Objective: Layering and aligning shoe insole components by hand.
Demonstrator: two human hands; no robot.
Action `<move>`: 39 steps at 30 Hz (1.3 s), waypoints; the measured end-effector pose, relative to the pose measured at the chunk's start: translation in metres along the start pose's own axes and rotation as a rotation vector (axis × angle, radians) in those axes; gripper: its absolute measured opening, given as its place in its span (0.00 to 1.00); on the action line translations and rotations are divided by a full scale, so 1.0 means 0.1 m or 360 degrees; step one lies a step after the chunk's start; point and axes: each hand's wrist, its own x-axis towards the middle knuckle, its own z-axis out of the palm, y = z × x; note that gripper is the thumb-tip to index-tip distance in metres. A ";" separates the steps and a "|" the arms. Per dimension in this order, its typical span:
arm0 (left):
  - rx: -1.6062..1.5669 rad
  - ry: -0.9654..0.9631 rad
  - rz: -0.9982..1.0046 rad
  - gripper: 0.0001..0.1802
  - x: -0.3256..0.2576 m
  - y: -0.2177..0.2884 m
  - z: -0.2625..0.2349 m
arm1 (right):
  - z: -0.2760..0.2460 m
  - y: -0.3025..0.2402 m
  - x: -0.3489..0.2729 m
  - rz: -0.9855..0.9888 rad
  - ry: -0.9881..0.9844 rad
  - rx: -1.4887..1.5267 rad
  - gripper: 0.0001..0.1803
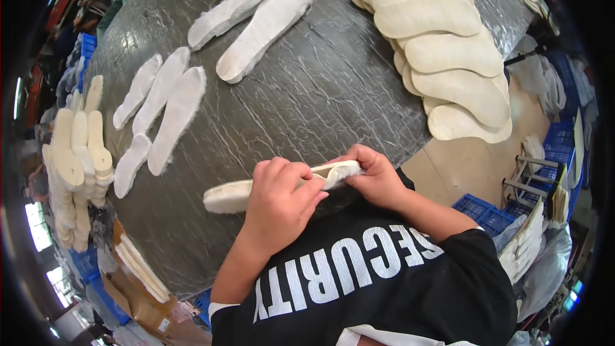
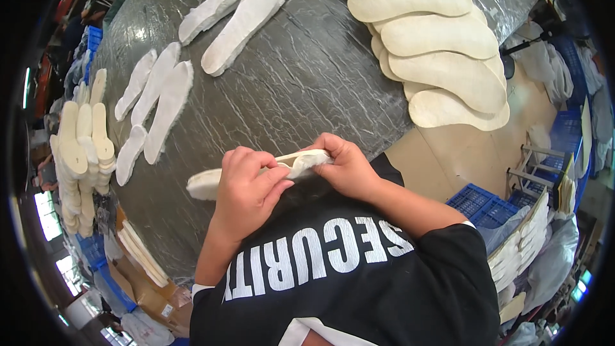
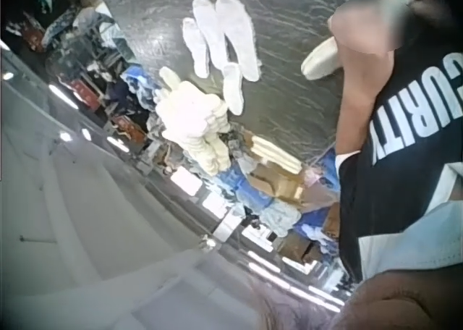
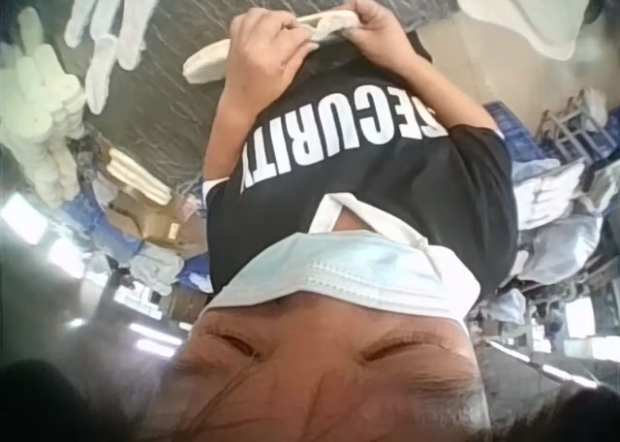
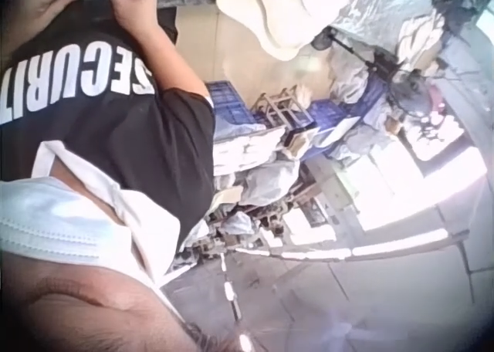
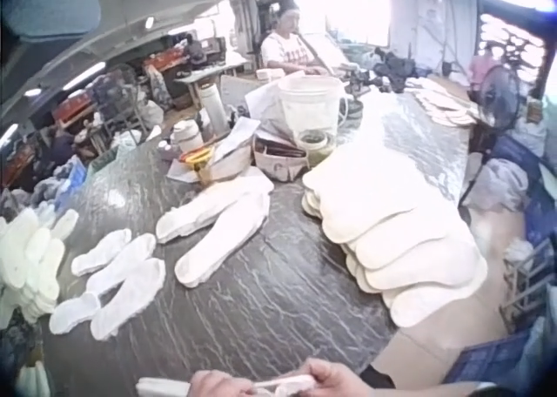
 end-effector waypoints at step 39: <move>0.0265 -0.0076 -0.0718 0.24 -0.47 -0.18 -0.43 | -0.20 -0.11 0.03 -0.0287 -0.0236 -0.0205 0.16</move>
